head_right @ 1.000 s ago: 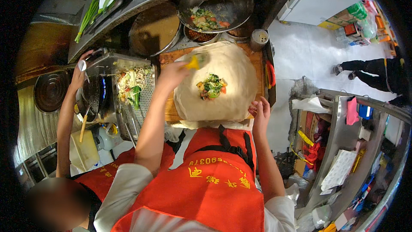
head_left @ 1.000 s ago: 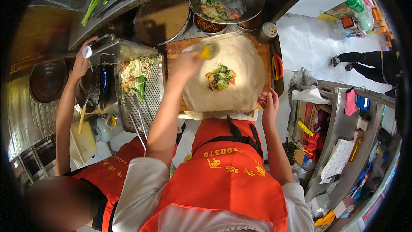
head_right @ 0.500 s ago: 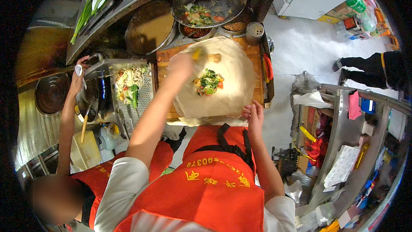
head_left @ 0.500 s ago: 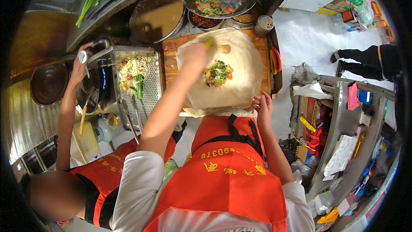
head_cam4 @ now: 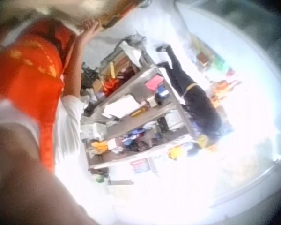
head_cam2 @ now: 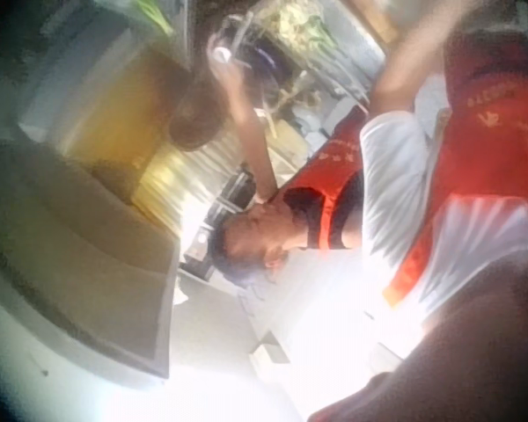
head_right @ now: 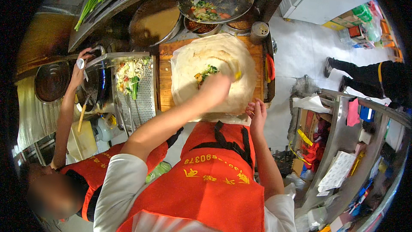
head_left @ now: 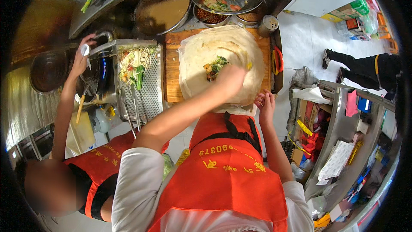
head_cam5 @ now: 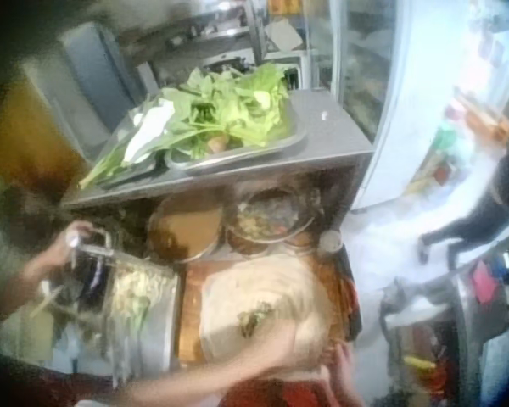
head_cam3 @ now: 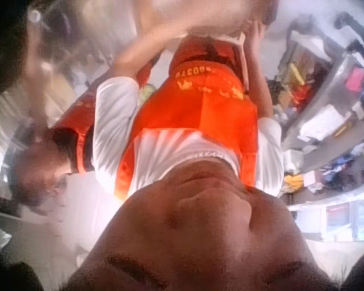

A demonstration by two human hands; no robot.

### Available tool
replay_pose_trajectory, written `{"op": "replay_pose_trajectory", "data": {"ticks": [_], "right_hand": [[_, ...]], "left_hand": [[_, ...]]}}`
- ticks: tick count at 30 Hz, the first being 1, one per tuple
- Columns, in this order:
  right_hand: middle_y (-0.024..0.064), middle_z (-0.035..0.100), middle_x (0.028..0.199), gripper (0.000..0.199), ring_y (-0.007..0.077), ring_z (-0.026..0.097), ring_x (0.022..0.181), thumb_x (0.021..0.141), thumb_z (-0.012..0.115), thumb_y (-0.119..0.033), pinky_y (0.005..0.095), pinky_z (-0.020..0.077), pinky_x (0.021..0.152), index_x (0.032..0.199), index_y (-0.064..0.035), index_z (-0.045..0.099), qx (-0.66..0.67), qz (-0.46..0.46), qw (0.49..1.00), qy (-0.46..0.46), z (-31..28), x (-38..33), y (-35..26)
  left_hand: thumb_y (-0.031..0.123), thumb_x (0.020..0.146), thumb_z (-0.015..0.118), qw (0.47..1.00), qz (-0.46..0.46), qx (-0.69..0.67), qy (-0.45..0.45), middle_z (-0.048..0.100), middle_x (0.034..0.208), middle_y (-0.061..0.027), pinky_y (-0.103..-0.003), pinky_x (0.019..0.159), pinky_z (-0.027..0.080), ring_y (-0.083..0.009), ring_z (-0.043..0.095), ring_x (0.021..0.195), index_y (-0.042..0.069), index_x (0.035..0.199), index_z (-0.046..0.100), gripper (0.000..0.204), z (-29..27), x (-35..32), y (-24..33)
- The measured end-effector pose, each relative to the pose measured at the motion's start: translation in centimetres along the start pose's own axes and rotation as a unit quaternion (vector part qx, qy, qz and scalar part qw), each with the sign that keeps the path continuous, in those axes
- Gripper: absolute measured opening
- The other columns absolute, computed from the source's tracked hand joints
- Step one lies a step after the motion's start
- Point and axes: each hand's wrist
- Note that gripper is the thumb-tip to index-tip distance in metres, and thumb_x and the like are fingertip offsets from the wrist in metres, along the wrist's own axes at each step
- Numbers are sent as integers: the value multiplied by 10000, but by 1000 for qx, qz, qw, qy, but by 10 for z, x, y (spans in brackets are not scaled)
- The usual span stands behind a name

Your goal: The person prepares two wraps by placing a flatbread on a wooden board, adding mixed vegetables and sauces, then folding and wrapping them in paper. The finished wraps are placed into a yellow delivery bag.

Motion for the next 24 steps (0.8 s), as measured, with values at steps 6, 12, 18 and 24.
{"op": "replay_pose_trajectory", "data": {"ticks": [6, 12, 18, 24], "right_hand": [[55, 606, 921, 287, 110, 587, 733, 1029, 503, -252, 265, 520, 669, 1234, -51, 502, -25, 1, 999, -27, 8, -2, -8], [38, 600, 905, 284, 115, 594, 743, 1025, 505, -263, 275, 533, 679, 1222, -58, 510, 4, 6, 1000, -10, -5, 9, 1], [38, 578, 875, 265, 106, 567, 702, 1026, 514, -242, 236, 495, 626, 1199, -41, 513, -20, 29, 999, -5, 5, 7, 0], [29, 580, 862, 267, 105, 564, 701, 1027, 513, -255, 241, 495, 616, 1190, -44, 519, -6, 20, 1000, -23, 9, 11, -4]], "left_hand": [[149, 924, 590, 931, -250, -245, 104, 721, 1053, -126, -363, 849, 533, -285, 697, 922, 132, 1091, 744, 228, 9, 11, -135], [200, 931, 582, 900, -339, -248, 116, 719, 1004, -168, -362, 798, 532, -289, 701, 910, 69, 1069, 730, 242, 19, -102, -199], [198, 954, 582, 878, -288, -309, 226, 716, 1064, -154, -321, 840, 513, -242, 699, 957, 80, 1143, 703, 253, 16, -33, -141], [159, 934, 600, 870, -346, -278, 215, 715, 1004, -177, -336, 760, 521, -274, 704, 887, 80, 1137, 702, 240, 56, -92, -148]]}}
Point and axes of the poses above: each hand's wrist, its own x-axis towards the middle knuckle, its own z-axis out of the palm, y = z × x
